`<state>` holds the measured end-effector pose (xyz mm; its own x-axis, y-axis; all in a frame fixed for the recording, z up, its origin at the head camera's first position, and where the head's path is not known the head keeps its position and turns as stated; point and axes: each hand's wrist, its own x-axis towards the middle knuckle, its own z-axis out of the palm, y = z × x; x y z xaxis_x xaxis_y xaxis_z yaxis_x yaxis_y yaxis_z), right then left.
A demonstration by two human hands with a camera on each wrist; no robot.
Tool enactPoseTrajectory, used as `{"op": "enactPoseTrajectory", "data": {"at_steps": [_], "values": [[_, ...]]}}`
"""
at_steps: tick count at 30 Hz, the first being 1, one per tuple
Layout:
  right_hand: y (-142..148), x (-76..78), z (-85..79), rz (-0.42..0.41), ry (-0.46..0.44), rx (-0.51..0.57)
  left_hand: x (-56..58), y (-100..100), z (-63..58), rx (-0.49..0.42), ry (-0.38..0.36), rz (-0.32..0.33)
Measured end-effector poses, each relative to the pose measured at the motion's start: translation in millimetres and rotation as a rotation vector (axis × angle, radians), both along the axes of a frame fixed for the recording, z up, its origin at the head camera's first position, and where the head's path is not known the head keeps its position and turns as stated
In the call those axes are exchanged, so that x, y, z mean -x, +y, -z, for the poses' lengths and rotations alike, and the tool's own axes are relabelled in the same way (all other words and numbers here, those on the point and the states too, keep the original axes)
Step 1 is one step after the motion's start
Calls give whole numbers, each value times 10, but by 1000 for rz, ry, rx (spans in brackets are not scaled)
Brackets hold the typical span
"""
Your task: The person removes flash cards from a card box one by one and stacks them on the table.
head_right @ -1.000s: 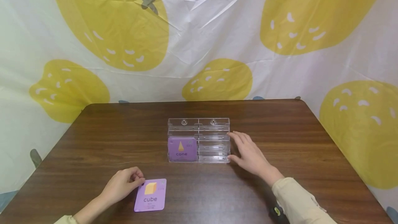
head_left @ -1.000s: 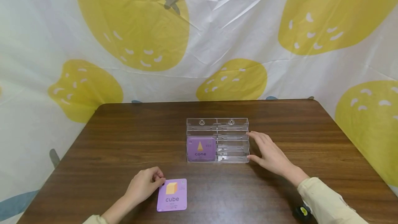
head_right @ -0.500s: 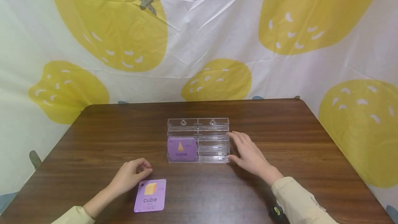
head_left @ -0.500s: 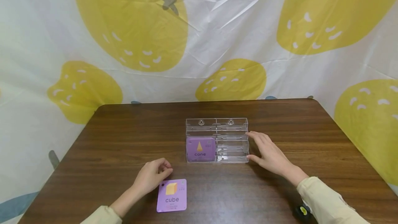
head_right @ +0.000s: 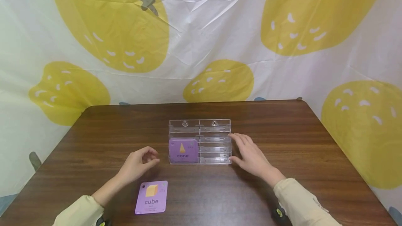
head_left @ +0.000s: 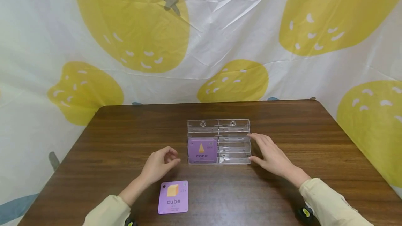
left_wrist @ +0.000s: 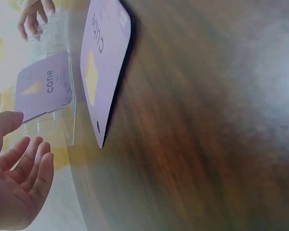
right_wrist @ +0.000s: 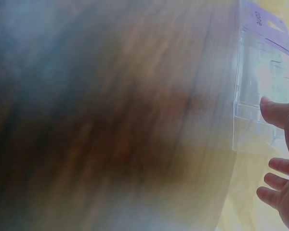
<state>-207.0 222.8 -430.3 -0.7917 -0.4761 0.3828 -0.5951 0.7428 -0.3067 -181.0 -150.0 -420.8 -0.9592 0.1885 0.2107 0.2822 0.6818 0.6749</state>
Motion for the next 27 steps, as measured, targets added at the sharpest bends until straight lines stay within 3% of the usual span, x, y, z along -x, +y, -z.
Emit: {"op": "enactPoseTrajectory", "data": {"at_steps": [15,21,27], "values": [[8,3,13,1,-11,1,162,158,-38,-36,55,-24],[7,6,21,-4,9,5,223,270,-82,-59,110,-9],[6,8,40,-6,14,5,242,351,-90,-55,101,-17]]}}
